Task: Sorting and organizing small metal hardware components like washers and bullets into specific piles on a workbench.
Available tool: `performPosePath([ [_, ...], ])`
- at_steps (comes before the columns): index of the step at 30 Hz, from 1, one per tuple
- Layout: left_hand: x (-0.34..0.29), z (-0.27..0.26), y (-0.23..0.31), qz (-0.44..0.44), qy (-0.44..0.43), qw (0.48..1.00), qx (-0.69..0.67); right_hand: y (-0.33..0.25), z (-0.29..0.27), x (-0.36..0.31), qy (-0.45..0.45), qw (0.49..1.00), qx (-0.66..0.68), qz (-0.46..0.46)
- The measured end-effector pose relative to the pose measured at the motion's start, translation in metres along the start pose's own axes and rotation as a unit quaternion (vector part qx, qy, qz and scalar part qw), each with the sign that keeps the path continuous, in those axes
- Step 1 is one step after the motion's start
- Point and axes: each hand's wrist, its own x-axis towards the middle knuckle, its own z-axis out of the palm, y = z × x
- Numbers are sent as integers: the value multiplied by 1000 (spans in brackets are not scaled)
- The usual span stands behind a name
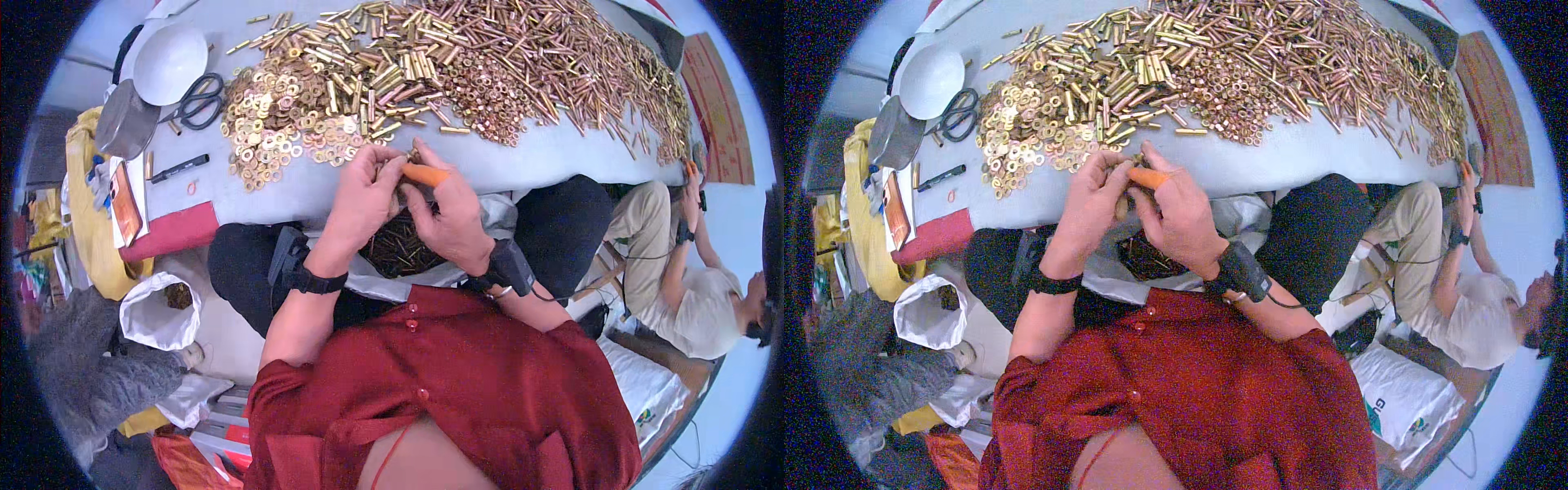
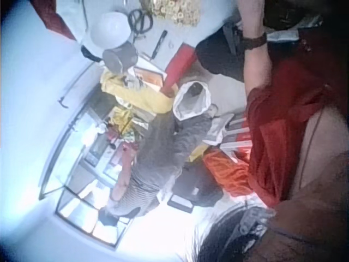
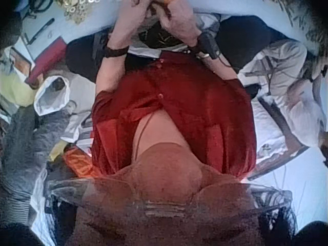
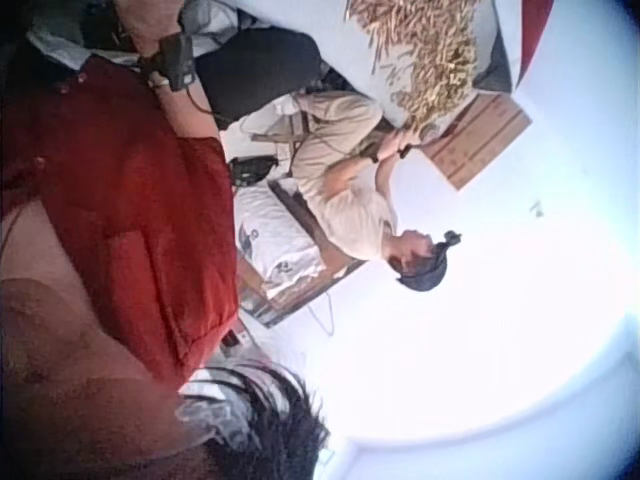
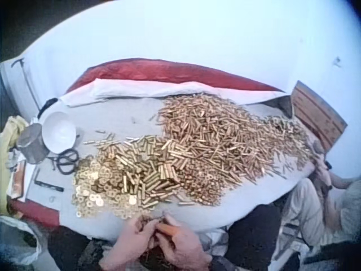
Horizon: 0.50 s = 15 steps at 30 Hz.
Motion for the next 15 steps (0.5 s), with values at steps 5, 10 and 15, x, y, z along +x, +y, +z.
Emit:
performPosePath([
  [5,2,-4,7,28,12,1000,-9,23,-29,7,2,995,-78,55],
  [10,1,-6,4,25,11,1000,16,45,-47,27,-25,977,-211,13],
  [15,3,-8,7,20,32,999,11,50,-61,23,5,963,-264,55],
])
